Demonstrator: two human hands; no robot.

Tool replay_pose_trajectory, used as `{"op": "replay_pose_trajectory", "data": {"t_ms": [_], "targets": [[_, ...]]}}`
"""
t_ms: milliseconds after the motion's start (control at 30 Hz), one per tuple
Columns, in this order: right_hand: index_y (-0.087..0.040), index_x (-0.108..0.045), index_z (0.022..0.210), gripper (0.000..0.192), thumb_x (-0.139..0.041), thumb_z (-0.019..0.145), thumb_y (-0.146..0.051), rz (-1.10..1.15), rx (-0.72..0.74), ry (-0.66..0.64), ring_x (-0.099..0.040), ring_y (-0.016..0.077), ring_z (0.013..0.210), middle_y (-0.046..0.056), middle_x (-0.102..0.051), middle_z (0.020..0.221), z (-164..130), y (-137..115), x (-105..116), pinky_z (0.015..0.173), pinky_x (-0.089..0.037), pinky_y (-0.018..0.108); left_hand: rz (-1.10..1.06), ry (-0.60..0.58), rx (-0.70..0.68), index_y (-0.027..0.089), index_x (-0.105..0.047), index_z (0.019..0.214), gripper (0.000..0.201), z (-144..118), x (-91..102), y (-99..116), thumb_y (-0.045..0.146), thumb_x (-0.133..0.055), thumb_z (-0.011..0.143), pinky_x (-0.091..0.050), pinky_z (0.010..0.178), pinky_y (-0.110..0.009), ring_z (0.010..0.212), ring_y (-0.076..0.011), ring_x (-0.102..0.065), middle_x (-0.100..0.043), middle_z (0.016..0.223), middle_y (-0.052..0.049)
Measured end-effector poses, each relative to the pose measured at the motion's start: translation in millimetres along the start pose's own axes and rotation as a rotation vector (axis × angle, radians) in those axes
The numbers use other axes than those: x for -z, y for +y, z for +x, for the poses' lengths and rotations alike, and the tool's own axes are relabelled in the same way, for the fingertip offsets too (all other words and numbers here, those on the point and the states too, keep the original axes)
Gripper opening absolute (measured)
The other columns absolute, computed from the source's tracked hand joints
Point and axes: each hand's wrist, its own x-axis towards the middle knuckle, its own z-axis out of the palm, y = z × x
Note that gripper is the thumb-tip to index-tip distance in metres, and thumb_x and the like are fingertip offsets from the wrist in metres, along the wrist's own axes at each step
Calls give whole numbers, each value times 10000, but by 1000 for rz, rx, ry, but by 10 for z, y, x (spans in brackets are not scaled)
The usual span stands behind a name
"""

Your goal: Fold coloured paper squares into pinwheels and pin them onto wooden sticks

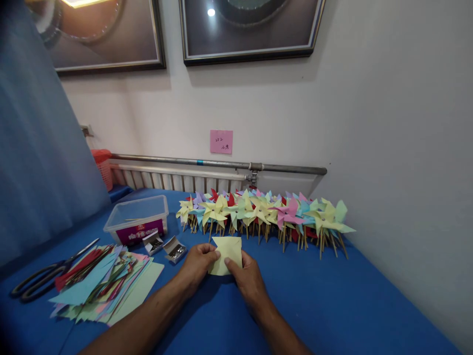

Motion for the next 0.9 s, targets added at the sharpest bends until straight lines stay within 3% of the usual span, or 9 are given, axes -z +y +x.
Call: {"op": "replay_pose_trajectory", "data": {"t_ms": [500,900], "targets": [[-154,-757,1115,560,-793,728,-558,-33,29,38,-742,314,857,84,-813,883,-16,1,3,731,-576,377,-32,-2,14,169,-601,610,293,-52,-40,56,380,-804,618,-303,469,-234,435,-85,-409,-528,481,41],[-152,-766,1088,578,-814,695,-572,-54,30,30,-742,314,855,89,-813,884,-20,-6,-37,731,-576,372,-170,-15,26,163,-587,612,345,-100,-62,61,367,-854,533,-361,486,-237,449,-92,-463,-585,518,18]]}}
